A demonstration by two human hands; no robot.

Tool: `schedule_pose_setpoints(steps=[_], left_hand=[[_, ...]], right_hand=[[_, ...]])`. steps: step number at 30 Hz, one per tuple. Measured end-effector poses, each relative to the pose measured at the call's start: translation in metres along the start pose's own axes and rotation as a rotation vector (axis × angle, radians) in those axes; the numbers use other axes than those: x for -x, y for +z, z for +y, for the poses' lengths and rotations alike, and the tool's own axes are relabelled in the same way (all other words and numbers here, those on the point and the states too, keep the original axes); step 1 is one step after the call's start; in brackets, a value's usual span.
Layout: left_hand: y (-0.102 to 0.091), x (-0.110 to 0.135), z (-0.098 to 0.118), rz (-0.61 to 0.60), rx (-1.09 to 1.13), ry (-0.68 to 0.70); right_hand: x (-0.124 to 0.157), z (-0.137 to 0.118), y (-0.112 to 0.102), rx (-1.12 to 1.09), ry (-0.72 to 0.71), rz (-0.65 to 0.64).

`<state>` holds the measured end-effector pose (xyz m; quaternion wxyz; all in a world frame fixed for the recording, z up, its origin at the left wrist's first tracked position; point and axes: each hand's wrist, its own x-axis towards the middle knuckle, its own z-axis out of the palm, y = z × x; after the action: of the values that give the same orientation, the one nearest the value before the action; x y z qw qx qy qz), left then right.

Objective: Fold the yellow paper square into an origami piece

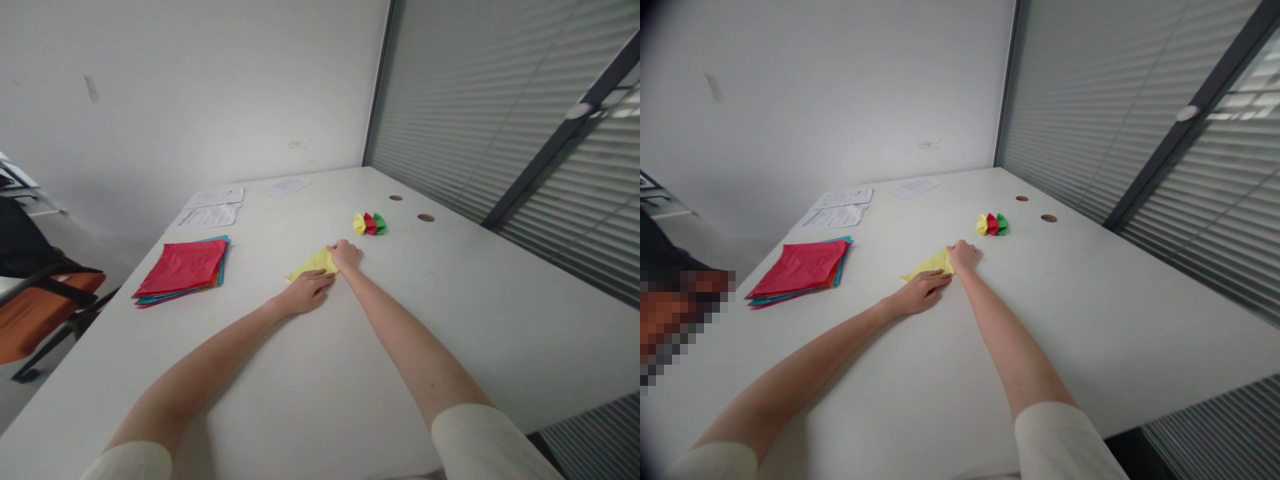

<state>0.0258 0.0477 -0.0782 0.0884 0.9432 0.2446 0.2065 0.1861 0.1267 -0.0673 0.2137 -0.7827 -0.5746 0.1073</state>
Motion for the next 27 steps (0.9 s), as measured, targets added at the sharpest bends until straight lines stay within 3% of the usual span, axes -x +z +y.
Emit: schedule_pose_setpoints(steps=[17,27], left_hand=[[0.0007,-0.0001,0.0009,0.008,-0.014,0.004],[-0.0064,-0.0029,0.0049,-0.042,-0.069,-0.078]], right_hand=[[0.0029,-0.0007,-0.0008,-0.004,-0.01,0.032],[0.0051,-0.0034,-0.003,0.016,-0.01,0.016]])
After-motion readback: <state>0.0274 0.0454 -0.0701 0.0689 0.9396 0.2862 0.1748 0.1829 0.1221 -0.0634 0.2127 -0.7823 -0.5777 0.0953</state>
